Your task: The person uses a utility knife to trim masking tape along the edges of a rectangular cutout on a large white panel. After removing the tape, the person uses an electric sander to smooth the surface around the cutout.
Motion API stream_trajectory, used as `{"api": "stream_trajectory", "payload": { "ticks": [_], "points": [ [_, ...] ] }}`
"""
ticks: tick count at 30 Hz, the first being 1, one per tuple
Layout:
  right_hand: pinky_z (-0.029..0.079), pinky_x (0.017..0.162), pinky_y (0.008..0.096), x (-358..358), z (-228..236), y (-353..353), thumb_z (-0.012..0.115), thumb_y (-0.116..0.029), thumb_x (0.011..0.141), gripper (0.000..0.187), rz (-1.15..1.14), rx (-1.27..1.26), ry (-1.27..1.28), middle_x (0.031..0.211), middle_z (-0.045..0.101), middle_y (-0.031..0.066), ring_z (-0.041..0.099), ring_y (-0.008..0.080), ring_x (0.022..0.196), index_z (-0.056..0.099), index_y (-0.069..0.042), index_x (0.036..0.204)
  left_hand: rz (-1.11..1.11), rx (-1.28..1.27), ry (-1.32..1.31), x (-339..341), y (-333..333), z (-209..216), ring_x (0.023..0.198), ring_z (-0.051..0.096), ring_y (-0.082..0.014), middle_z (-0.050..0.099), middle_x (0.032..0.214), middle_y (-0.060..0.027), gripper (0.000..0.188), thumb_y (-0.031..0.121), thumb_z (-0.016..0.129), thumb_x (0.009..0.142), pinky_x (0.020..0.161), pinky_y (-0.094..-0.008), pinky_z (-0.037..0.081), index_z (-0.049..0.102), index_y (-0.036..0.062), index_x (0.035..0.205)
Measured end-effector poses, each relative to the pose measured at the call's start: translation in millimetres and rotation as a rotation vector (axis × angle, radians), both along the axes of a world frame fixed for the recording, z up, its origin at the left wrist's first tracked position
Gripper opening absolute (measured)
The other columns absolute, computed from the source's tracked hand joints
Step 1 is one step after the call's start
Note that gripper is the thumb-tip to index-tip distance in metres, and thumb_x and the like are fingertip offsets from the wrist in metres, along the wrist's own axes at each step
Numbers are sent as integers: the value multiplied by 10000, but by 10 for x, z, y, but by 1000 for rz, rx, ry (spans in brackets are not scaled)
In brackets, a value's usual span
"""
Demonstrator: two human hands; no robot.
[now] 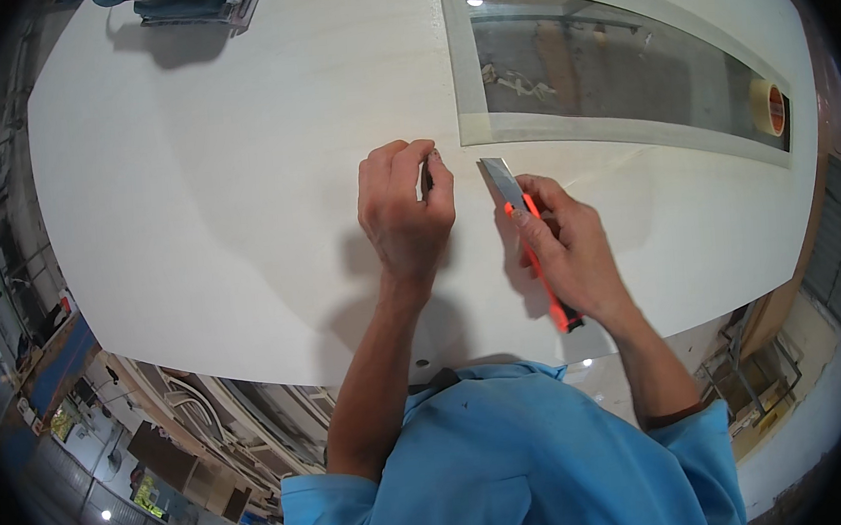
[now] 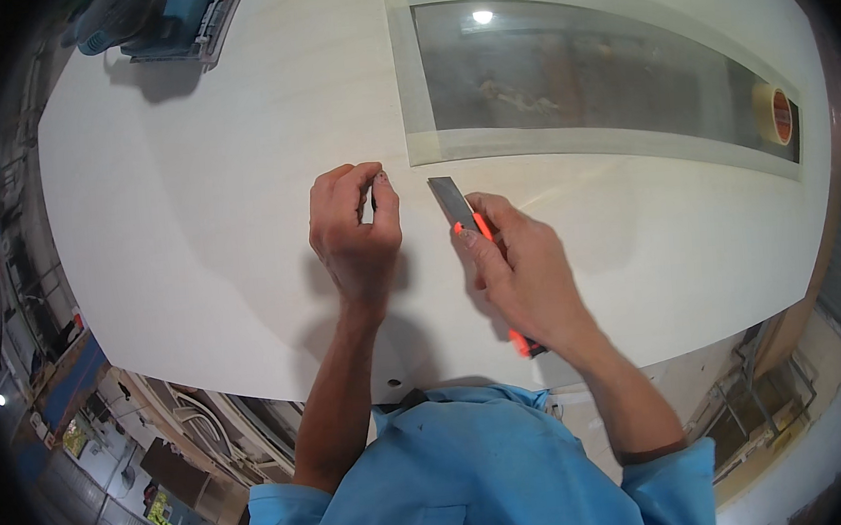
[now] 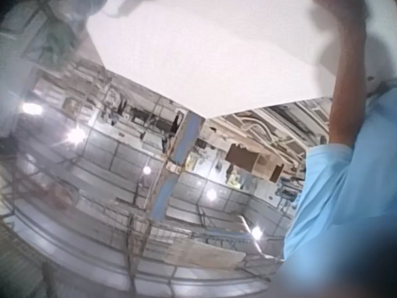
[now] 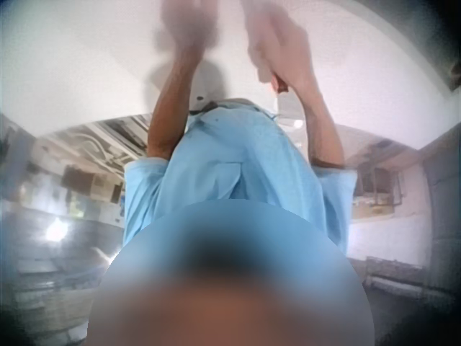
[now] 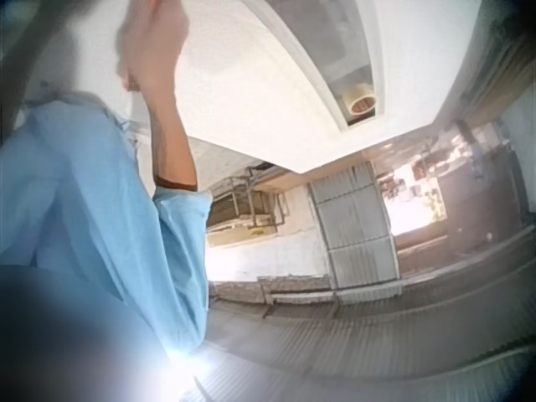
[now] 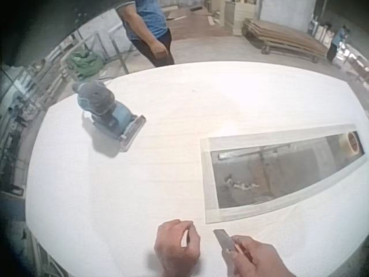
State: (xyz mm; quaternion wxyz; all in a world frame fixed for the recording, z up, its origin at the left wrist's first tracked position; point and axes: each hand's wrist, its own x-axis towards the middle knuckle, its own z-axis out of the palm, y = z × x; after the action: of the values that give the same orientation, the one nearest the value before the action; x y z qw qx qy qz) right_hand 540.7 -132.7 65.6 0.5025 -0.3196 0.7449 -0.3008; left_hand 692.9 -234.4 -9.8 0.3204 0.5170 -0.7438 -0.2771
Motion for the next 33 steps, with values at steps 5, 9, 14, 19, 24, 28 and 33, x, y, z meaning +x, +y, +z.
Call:
{"api": "stream_trajectory", "payload": {
  "ticks": [5, 9, 14, 19, 24, 28, 33],
  "points": [
    [563, 557, 316, 267, -45, -30, 571, -155, 1086, 306, -300, 36, -145, 927, 710, 138, 692, 162, 648, 574, 43, 1319, -14, -10, 16, 7, 1, -3, 903, 656, -287, 697, 1001, -99, 154, 10, 752, 864, 748, -404, 546, 738, 42, 1014],
    [554, 539, 319, 303, -61, -64, 584, -149, 1077, 300, -310, 27, -90, 951, 718, 149, 686, 167, 629, 576, 43, 1307, -27, -30, 42, 14, -2, -15, 878, 646, -279, 691, 993, -95, 158, 7, 752, 863, 725, -401, 536, 737, 43, 1016],
    [535, 527, 320, 303, -63, -86, 596, -152, 1074, 269, -285, 24, -50, 876, 716, 133, 676, 160, 615, 605, 41, 1262, -44, -56, 69, 23, -6, -20, 845, 628, -272, 684, 982, -91, 158, -2, 751, 859, 697, -394, 523, 733, 41, 1009],
    [525, 552, 321, 243, -27, -124, 608, -154, 1069, 226, -263, 58, -67, 822, 708, 114, 651, 146, 615, 644, 31, 1196, -57, -75, 70, 25, -19, -17, 836, 622, -268, 681, 979, -88, 163, -9, 755, 850, 685, -389, 516, 731, 42, 1003],
    [532, 611, 324, 162, -2, -151, 618, -146, 1060, 210, -230, 90, -65, 838, 716, 113, 649, 150, 668, 656, 25, 1175, -58, -65, 31, 25, -21, 10, 872, 657, -253, 697, 978, -105, 123, -13, 734, 878, 702, -362, 553, 739, 15, 998],
    [548, 660, 334, 152, -12, -150, 618, -124, 1047, 216, -210, 95, -20, 902, 753, 139, 683, 180, 712, 656, 19, 1204, -59, -56, 18, 19, -19, 31, 895, 677, -247, 705, 975, -112, 106, -16, 723, 892, 719, -349, 575, 744, 2, 995],
    [567, 710, 348, 156, -17, -148, 622, -117, 1038, 240, -200, 81, 30, 960, 779, 169, 721, 218, 750, 656, 14, 1236, -65, -59, 25, 24, -24, 39, 892, 676, -245, 706, 974, -111, 103, -15, 724, 893, 715, -349, 570, 743, 4, 993]
  ]
}}
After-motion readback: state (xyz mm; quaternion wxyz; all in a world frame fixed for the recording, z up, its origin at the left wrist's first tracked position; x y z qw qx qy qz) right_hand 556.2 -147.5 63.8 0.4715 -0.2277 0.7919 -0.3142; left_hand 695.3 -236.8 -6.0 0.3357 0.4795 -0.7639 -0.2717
